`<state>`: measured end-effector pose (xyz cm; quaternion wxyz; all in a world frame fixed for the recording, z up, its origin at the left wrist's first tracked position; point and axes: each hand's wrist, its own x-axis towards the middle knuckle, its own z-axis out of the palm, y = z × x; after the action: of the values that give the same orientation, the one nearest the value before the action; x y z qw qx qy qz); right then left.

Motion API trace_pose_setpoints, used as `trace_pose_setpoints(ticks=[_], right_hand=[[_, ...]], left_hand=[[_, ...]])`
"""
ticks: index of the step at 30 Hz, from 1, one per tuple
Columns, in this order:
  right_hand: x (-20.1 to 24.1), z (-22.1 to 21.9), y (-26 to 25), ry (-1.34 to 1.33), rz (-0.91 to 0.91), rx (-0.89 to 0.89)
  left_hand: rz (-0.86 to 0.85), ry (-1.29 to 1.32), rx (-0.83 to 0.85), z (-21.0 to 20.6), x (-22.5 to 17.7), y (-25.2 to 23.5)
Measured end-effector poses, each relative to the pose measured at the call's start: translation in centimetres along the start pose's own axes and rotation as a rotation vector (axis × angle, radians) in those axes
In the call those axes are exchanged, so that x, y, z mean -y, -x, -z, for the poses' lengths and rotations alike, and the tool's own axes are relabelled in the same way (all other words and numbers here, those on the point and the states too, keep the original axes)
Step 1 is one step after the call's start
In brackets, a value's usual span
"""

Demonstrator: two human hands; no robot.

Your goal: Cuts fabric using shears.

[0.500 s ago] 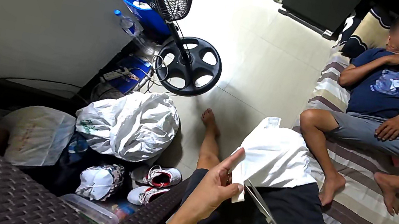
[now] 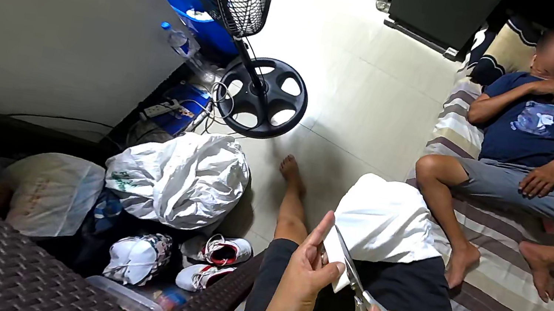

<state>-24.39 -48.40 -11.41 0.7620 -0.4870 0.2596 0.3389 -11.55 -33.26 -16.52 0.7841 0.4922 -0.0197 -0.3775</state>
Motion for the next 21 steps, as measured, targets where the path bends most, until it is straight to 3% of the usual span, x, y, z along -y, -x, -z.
trace_pose_setpoints(ticks=[21], right_hand=[[-0.24,-0.44,-0.13,-0.005,-0.017,-0.105]], left_hand=[[0.013,0.030,-0.008,0.38,0.91,0.08]])
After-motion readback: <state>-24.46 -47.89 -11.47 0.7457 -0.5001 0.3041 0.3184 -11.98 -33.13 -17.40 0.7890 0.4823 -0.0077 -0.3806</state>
